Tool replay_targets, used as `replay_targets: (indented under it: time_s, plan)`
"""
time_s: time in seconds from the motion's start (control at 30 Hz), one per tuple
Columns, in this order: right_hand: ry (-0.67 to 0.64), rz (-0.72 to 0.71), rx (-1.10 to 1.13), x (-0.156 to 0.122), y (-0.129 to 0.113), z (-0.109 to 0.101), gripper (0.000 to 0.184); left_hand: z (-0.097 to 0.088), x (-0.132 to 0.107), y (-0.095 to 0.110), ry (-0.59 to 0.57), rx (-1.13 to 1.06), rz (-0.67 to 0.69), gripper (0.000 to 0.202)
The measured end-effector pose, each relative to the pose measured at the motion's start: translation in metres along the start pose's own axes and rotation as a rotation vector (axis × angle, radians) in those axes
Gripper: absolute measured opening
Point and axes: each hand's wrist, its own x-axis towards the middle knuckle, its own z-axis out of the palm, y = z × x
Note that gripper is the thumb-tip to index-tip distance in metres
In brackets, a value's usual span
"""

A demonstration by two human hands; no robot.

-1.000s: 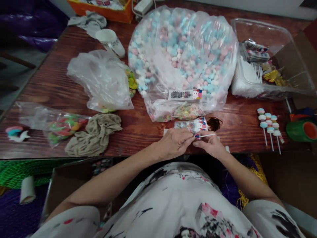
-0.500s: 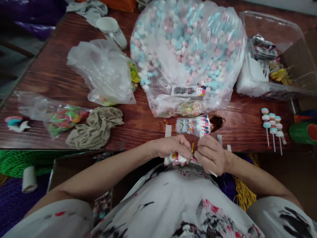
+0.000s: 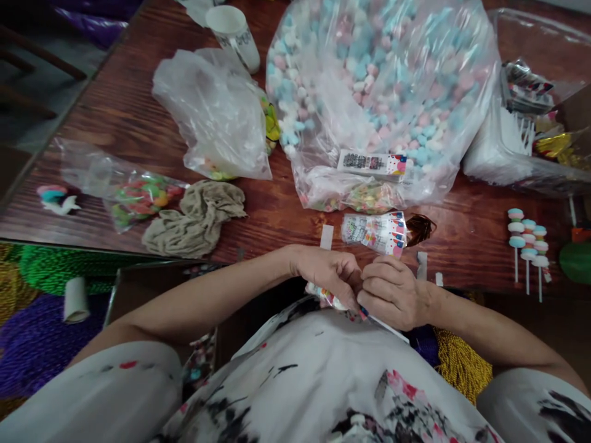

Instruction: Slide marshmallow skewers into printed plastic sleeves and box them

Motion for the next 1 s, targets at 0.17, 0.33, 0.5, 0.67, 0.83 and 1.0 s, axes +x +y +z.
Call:
replay_targets:
  time_s: [0.17,0.33,0.5,0.67,0.83,1.0]
  plan:
    - [-0.035,0.054,-0.179,0.006,-0.006,0.002,0.011,-0.014,-0.035,0.038,0.114,0.634,-0.081,0.025]
    - [-0.082,0.28,-0.355,0.001,0.023,0.005,0.012,0.03,-0.039,0.051,0.967,1.61,0.146,0.019]
    - [0.228,0.568,-0.112,0.013,0.033,0.003,0.015,0.031,-0.003,0.004,0.749,1.814,0.456,0.015]
    - [0.163,0.701,0.538,0.026,0.007,0.029,0.017,-0.005,-0.011,0.004,1.069,0.988,0.697,0.026]
    - [0.282,0.6,0.067,0.023,0.021,0.042,0.014,0.013,-0.01,-0.002,1.182,0.688,0.704,0.083]
    - [0.272,0.418,-0.048,0.032,0.014,0.058,0.011,0.027,-0.044,-0.033,1.035,0.657,0.405,0.051]
